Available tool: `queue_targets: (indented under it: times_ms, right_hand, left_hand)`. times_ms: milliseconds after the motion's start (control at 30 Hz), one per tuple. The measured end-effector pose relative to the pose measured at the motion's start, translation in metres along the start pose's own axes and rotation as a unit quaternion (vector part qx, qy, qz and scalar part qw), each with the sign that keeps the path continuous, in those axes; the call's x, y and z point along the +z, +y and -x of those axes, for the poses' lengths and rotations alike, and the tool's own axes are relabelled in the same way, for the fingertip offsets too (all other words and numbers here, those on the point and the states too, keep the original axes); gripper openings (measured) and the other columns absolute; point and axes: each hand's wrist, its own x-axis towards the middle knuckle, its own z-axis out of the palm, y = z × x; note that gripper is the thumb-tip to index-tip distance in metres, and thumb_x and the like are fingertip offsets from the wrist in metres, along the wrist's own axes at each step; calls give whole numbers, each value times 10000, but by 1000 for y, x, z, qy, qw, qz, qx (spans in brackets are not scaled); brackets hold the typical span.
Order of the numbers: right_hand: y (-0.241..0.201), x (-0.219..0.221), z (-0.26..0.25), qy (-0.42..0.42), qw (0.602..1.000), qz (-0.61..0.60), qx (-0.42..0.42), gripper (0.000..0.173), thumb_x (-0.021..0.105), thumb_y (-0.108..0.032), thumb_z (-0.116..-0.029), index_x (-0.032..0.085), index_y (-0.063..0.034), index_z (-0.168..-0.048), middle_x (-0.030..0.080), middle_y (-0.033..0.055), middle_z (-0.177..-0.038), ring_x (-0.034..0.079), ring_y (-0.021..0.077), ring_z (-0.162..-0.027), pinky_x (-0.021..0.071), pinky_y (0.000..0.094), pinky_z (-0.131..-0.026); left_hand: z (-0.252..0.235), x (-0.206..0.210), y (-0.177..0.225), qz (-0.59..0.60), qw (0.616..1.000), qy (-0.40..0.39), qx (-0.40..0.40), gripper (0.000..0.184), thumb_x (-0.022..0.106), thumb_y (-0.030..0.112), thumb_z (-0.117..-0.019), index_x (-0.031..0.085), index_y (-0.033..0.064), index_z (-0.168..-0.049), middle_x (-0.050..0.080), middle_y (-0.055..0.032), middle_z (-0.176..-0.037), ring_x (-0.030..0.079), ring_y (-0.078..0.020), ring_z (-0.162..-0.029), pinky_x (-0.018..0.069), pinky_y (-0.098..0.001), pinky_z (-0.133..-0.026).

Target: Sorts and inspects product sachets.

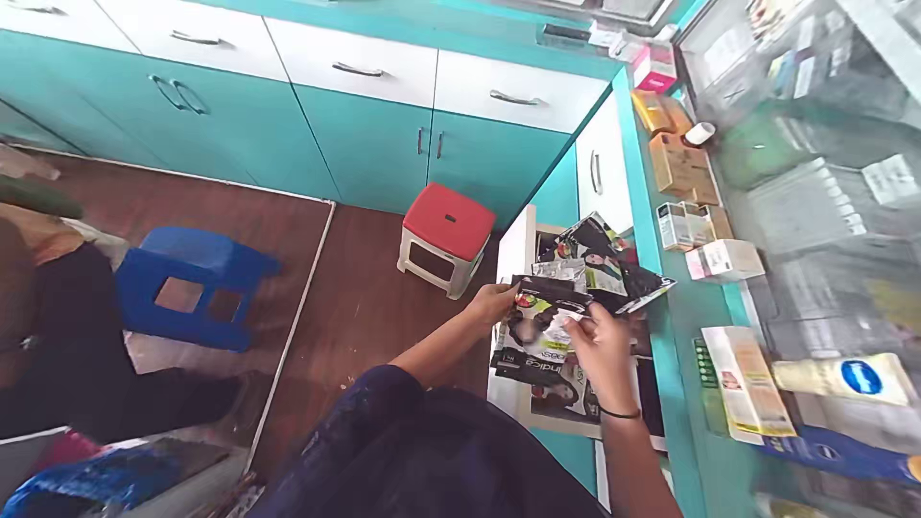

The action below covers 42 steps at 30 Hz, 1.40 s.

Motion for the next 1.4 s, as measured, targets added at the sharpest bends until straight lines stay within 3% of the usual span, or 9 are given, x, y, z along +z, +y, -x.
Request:
queue_targets:
  times_ms: [100,200,433,533,633,933,1200,1267,1400]
  right_hand:
    - [26,23,3,58,998,36,17,370,643,-49,-954,596,143,-1265,683,297,-1088,706,300,-928,575,441,-867]
    - [40,38,9,138,989,35,-25,325,661,-35,-928,621,162,-1183,645,326,-1136,671,358,-1015,551,452,-909]
    - [13,15,50,66,980,-183,45,703,648,-252,-959,374,141,-1474,497,237,-1472,539,124,-1316,465,236,-1071]
    - [11,14,60,72,981,-182,1,447,638,-117,-951,531,153,-1290,691,105,-1161,669,15,-1050,564,194,-926]
    - [10,6,57,110,973,-199,36,482,586,-96,-969,435,140,-1360,658,77,-1139,655,5,-1002,559,192,-885]
    - [8,-86,58,257,964,-43,-47,290,520,-29,-1003,536,174,-1211,655,57,-1070,618,-63,-951,527,145,-868]
    - [-37,-59,42,-117,911,283,-276,342,443,-232,-981,764,-114,-989,721,106,-915,670,349,-934,456,594,-889]
    - [-30,-31,38,-132,887,327,-298,264,530,-228,-964,751,-90,-1005,703,160,-999,672,405,-976,467,644,-879]
    - [-11,-22,49,-180,900,304,-257,349,531,-270,-992,674,-57,-1228,657,170,-1311,609,387,-1257,408,652,-1078]
  left_hand:
    - [-9,-1,-22,-1,998,-5,63,592,279,442,-1115,631,-34,-1103,634,-98,-978,598,-133,-905,500,-339,-869]
    - [-5,-1,-42,-128,977,-16,171,319,502,182,-1064,613,-52,-1249,687,-156,-1051,664,-167,-925,548,-378,-879]
    - [14,16,-36,-73,949,37,306,198,603,50,-995,634,-41,-1168,706,-91,-967,682,-99,-849,583,-307,-815]
    - [25,26,-22,-6,967,12,253,252,660,59,-961,641,-15,-1201,725,-77,-971,695,-97,-826,594,-293,-782]
    - [28,19,-13,-31,989,-72,124,465,407,330,-1090,557,-11,-1369,659,-139,-1184,646,-151,-1045,535,-359,-935]
    - [23,7,-18,2,989,-144,39,366,379,83,-1084,469,-15,-1426,669,-103,-1126,678,-98,-947,576,-312,-877]
    - [37,8,-4,-109,946,-306,-22,605,207,428,-1107,514,-13,-1387,655,-60,-1194,624,-41,-1057,517,-278,-958]
    - [40,7,-11,-117,912,-392,10,560,419,437,-1044,530,-18,-1350,640,0,-1196,585,10,-1073,478,-238,-973]
    - [31,-5,-27,-129,887,-443,10,414,633,-29,-898,492,-18,-1287,659,1,-1069,647,-18,-958,553,-233,-882]
